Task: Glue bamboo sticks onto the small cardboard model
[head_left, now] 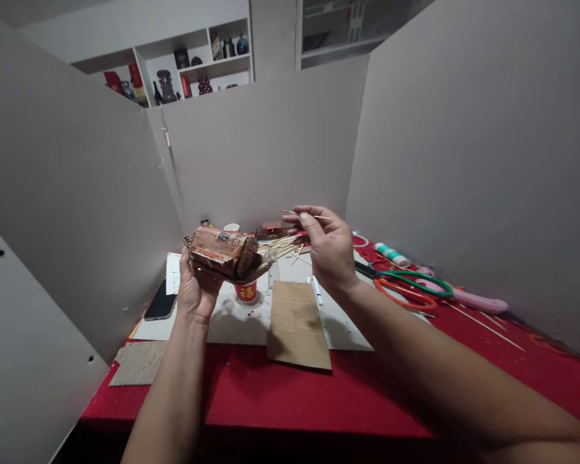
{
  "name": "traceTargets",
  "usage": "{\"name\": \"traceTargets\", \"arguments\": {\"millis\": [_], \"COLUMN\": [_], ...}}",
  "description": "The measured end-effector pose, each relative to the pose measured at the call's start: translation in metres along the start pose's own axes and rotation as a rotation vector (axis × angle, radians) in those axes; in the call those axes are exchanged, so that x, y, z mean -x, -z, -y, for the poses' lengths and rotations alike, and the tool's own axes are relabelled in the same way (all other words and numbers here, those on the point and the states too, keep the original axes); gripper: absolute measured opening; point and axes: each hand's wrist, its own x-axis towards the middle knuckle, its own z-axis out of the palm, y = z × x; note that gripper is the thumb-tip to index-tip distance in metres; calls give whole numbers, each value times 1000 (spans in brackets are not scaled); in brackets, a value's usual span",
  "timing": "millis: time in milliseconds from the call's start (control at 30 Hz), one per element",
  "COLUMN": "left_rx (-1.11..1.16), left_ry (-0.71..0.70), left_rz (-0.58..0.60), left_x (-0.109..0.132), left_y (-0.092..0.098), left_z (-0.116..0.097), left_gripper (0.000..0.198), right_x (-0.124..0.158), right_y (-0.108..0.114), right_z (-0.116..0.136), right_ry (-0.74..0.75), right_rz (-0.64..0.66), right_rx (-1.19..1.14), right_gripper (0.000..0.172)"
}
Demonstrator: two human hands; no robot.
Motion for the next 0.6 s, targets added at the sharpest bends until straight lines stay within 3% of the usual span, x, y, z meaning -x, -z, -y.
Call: {"name": "traceTargets", "arguments": {"millis": [300,600], "left_rx": [-44,-4], "left_ry": [41,72], "left_rz": [3,-75], "left_x": [3,9], "left_y": [0,-13], "left_z": [-1,-1], "left_gripper": [36,40], "right_x": [-1,8], "right_y": [-2,-7], "right_z": [-6,-17], "right_ry": [-44,-120], "right_rz": [-28,-31], "right_rx": [-16,-61], "right_gripper": [15,19]}}
